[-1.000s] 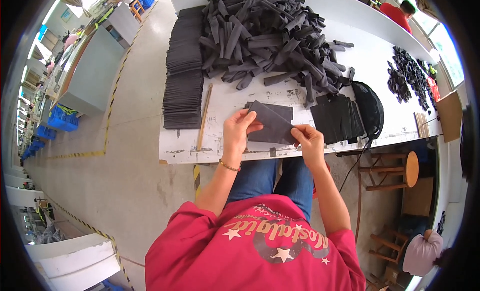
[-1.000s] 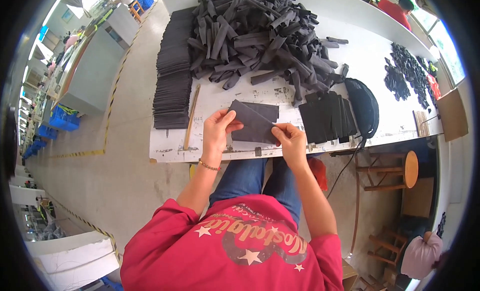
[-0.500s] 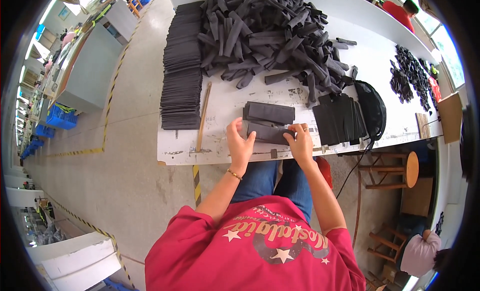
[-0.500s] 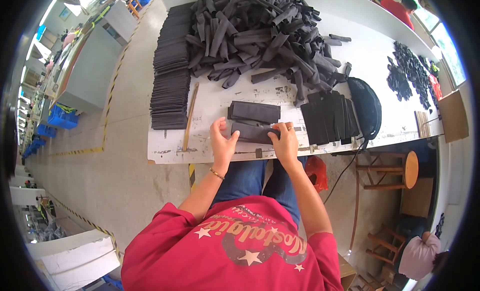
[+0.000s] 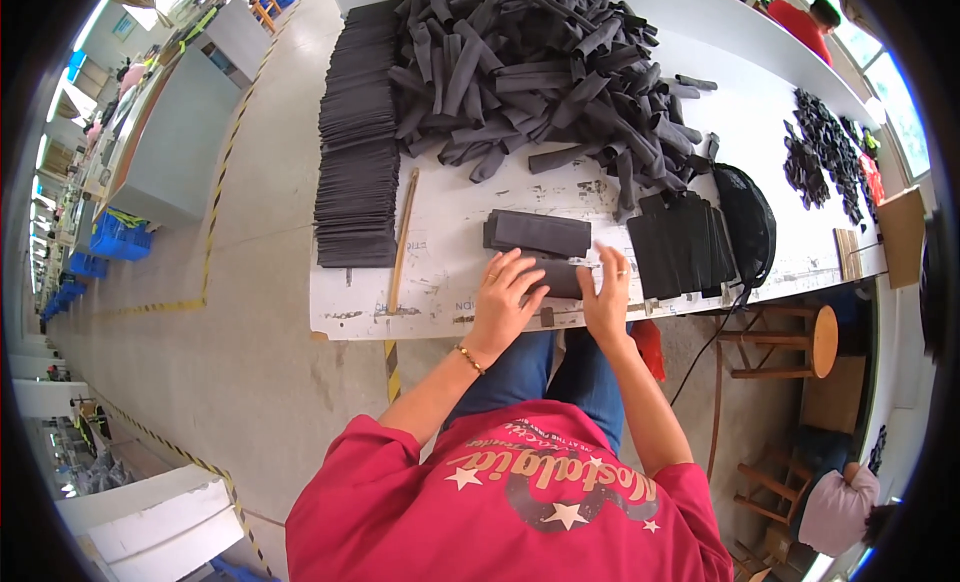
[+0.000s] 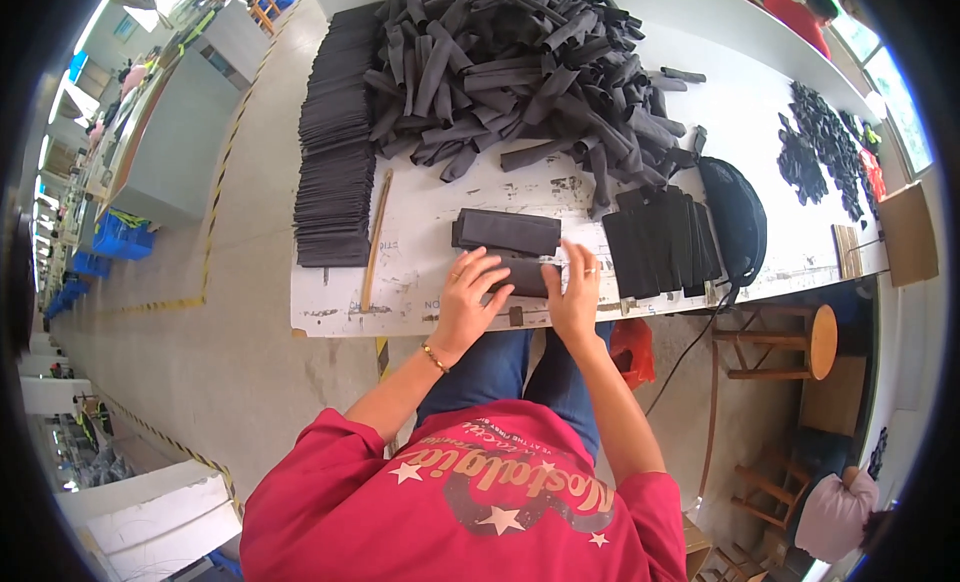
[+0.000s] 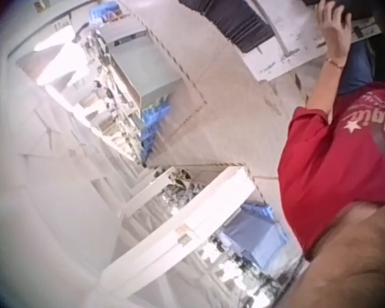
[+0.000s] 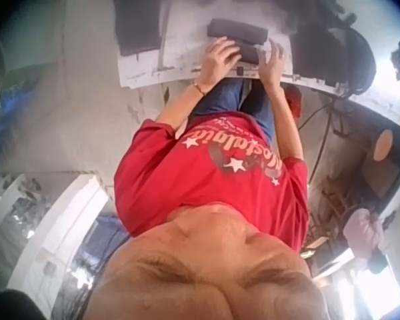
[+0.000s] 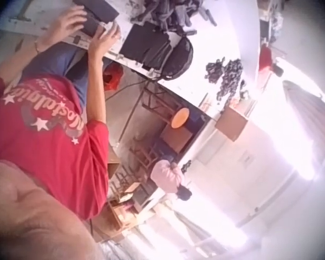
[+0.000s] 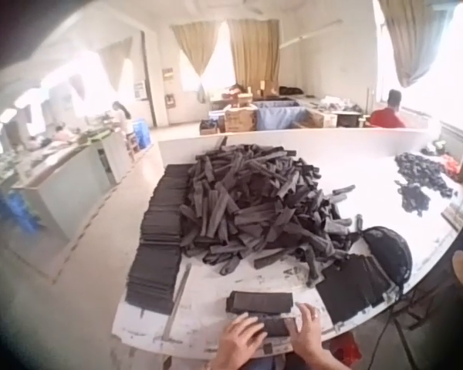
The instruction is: Assemble foam-like industrial components by hand on a factory workbench.
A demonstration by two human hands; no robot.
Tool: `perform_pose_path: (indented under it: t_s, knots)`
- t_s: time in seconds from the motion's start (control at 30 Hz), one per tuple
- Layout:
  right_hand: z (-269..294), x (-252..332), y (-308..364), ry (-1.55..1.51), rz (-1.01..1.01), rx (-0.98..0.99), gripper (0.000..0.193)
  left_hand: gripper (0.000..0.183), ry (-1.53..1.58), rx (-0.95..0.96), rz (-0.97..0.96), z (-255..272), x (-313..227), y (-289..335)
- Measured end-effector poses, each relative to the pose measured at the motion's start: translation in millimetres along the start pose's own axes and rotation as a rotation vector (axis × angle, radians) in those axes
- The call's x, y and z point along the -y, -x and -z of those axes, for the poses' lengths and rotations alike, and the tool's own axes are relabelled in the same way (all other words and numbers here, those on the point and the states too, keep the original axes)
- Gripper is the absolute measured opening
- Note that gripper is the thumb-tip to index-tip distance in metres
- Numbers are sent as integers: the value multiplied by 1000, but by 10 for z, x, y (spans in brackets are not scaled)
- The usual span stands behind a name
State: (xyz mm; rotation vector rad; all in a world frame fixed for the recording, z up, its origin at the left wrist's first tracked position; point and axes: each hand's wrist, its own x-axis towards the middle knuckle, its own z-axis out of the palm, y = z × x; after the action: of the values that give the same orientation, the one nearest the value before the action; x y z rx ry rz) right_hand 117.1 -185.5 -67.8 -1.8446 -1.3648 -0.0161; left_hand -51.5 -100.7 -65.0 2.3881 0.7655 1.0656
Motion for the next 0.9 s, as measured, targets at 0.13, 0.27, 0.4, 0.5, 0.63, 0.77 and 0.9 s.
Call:
perform_pose_path:
  t_s: [0.13,0.27,0.4,0.5,0.63,0.77,0.9]
  knots:
    - [-135,-22,-184,-101,-289,42,64,42,75,-248,234,21,108,-221]
    - [-306,41,-309,17,-408,245,74,63,331,-102,662,-43,377,-420]
    - [-269,93,-387,196,-307,205,69,68,283,-22,681,-10,331,-527]
    - [101,-85,-411,81,-324,64,40,42,147,-156,414,10,477,-803]
    - [604,-402,-325,341,-94,53,11,21,137,-84,124,-252,682,-1581]
    - [610,-568,-210,417,-57,120,9,21,-153,-79,-79,-712,845,-1982]
    - [464,-569,-139,727,-103,227,63,21,-146,120,0,-959,973,-1941]
